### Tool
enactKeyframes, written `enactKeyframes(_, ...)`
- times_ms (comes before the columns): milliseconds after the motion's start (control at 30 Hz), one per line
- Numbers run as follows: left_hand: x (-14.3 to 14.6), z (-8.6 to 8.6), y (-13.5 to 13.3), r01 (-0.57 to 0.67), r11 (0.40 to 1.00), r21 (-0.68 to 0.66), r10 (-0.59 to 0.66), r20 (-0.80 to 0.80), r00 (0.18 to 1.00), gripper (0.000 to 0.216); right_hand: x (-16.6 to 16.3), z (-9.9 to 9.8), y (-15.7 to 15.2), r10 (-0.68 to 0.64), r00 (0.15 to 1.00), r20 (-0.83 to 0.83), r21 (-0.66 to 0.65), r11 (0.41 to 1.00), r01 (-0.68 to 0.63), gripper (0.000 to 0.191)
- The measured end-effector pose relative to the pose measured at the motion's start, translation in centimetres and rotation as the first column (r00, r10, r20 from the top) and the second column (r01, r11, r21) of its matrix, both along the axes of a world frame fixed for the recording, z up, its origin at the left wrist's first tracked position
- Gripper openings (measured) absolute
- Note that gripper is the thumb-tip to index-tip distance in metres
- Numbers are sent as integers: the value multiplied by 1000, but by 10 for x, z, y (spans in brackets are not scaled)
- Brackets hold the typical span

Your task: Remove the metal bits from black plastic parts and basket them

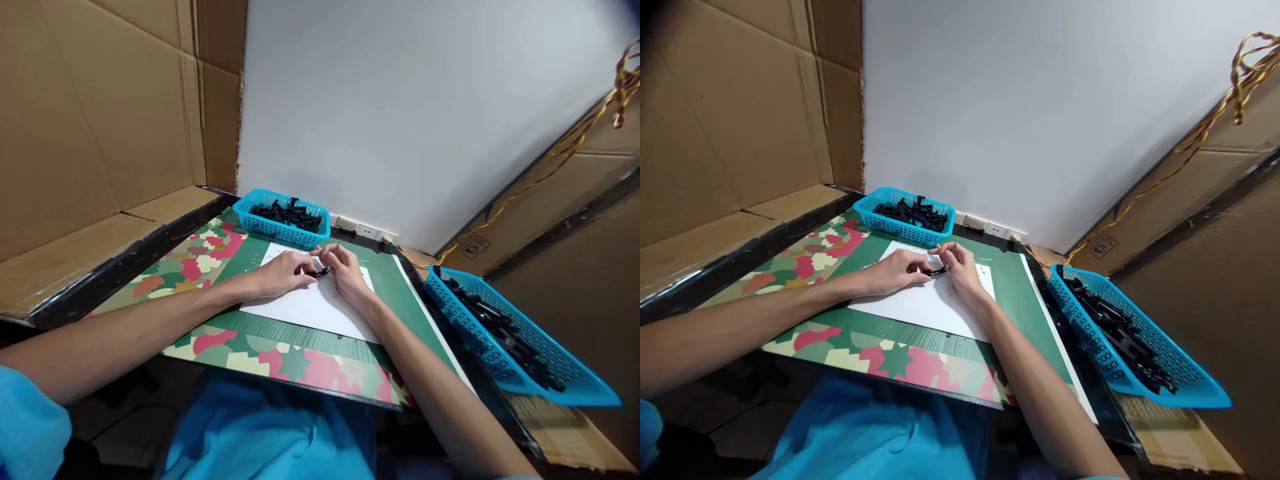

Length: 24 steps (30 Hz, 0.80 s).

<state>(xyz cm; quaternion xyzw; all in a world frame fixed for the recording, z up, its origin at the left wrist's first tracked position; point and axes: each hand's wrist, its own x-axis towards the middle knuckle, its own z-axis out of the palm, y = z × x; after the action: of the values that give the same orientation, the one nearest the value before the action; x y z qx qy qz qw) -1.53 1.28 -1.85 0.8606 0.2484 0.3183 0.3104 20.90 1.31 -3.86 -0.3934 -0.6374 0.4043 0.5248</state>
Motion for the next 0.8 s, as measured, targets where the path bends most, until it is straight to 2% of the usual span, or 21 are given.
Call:
enactKeyframes(300,3,-1,2,-18,996,-91,18,-3,1000,19,-3,-1,1,-5,997,80,5,1000,5,33)
enactKeyframes(567,4,-6,4,-30,989,-141,32,10,999,16,-6,-1,1,42,999,26,-14,999,-42,32)
enactKeyframes(667,5,-6,3,-43,990,-134,44,5,999,15,-8,-3,1,38,999,26,-18,999,-38,31)
enactKeyframes(800,5,-3,-2,-67,993,-93,67,1,998,16,-7,-1,2,16,997,-76,-19,1000,-18,29)
